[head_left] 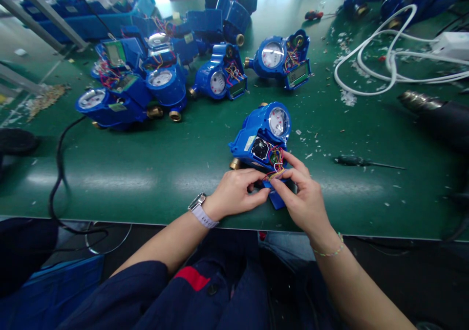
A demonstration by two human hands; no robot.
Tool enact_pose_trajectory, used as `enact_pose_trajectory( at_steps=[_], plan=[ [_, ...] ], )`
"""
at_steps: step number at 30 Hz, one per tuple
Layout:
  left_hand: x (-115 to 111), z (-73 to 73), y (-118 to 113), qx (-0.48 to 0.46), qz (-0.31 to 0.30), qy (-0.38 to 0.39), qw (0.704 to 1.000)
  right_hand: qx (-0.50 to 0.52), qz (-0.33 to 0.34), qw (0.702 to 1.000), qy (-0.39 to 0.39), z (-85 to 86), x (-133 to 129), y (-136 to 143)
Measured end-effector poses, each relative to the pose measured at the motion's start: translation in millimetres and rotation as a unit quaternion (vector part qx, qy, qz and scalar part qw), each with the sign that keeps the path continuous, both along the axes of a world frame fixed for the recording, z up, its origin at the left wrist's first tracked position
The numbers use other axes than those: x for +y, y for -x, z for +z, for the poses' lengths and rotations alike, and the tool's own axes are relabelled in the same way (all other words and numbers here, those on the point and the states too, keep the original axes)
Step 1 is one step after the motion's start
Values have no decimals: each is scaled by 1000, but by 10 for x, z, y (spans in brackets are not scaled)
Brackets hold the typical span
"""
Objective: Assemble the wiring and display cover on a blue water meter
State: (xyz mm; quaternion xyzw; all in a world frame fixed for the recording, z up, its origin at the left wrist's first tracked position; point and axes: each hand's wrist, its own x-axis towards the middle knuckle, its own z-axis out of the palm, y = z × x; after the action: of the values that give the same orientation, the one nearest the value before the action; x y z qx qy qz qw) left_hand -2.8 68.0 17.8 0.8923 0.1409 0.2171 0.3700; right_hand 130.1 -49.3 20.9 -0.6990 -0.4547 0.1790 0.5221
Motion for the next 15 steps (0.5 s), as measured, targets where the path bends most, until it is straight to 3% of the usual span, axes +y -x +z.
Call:
enact_pose_trajectory(
  at_steps=[15],
  plan=[
    [4,23,-16,-6,-5,9,1000,64,-9,998,-23,-60,26,8]
  ],
)
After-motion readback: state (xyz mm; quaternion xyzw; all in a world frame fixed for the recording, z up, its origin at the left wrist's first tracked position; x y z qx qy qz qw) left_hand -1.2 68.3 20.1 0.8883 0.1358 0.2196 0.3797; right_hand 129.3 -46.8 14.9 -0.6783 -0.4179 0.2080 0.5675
